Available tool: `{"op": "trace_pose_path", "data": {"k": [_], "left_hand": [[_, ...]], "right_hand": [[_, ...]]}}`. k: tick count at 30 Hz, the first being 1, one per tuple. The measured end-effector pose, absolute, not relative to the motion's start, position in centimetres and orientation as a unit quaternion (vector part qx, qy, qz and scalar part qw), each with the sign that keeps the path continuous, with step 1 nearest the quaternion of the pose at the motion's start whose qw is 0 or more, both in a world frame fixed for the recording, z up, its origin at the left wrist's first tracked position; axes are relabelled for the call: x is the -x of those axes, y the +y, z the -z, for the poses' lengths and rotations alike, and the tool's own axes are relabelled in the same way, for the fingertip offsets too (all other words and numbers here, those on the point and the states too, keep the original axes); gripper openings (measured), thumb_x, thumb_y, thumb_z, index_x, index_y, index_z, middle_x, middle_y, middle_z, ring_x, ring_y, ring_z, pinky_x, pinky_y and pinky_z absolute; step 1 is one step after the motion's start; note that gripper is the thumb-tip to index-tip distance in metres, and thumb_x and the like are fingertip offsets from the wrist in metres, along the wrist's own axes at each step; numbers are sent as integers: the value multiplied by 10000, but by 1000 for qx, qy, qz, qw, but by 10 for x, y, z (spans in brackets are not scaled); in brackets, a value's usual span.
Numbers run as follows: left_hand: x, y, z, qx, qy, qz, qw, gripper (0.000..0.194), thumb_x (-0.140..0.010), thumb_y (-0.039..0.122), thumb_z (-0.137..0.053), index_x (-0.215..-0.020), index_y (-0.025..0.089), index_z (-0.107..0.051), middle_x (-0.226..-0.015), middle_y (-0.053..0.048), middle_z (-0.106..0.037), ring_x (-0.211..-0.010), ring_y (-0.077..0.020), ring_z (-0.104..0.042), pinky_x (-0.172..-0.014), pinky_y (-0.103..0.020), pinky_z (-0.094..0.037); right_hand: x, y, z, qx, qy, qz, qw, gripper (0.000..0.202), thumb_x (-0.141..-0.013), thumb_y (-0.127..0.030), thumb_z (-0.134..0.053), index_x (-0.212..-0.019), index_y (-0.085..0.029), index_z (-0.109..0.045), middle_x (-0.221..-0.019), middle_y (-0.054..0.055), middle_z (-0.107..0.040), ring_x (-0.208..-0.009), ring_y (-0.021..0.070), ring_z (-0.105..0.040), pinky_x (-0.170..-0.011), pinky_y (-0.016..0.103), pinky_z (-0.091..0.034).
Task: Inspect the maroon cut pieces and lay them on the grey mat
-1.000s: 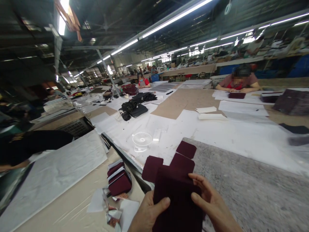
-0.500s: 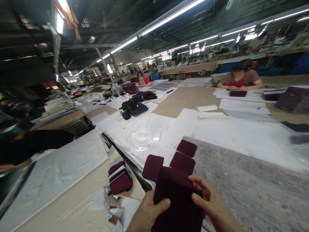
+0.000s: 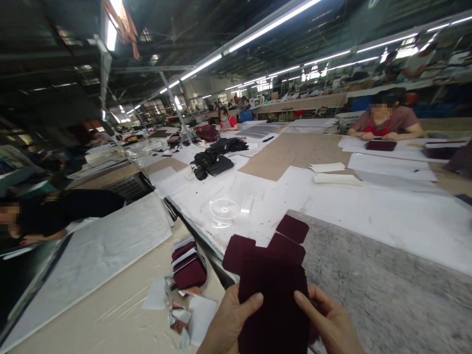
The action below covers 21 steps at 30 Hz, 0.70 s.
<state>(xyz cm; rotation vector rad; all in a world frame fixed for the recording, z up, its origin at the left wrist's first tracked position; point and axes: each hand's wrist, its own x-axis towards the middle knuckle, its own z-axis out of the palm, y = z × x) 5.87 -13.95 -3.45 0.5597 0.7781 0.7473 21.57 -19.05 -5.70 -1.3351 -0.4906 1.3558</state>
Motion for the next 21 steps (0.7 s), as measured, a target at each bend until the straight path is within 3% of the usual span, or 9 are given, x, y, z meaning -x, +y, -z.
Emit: {"op": "trace_pose_path", "data": {"k": [7,21], "left_hand": [[-58,-142,35,-256,362,-361,821,424,-611,296,-798,-979,110,-698,-914,-141,-739,-908,-290,-676,-919,-417,-469],[-62,-148,37,-242,390,-365,810,359,-611,282,-798,-911,107,-706,-888,-137,-744,-890,-289,-682,-907,-419,-481]], "right_hand": [[-214,-189,55,564,-213,-552,576,375,-621,-487,-747,-593,-180,-534,-602,-29,-551,-578,107,-462,-529,209,-388],[-218,-189,67,581,-233,-543,559,368,-592,-500,-759,-619,-186,-570,-601,-9,-625,-577,163,-573,-536,250,-464]]}}
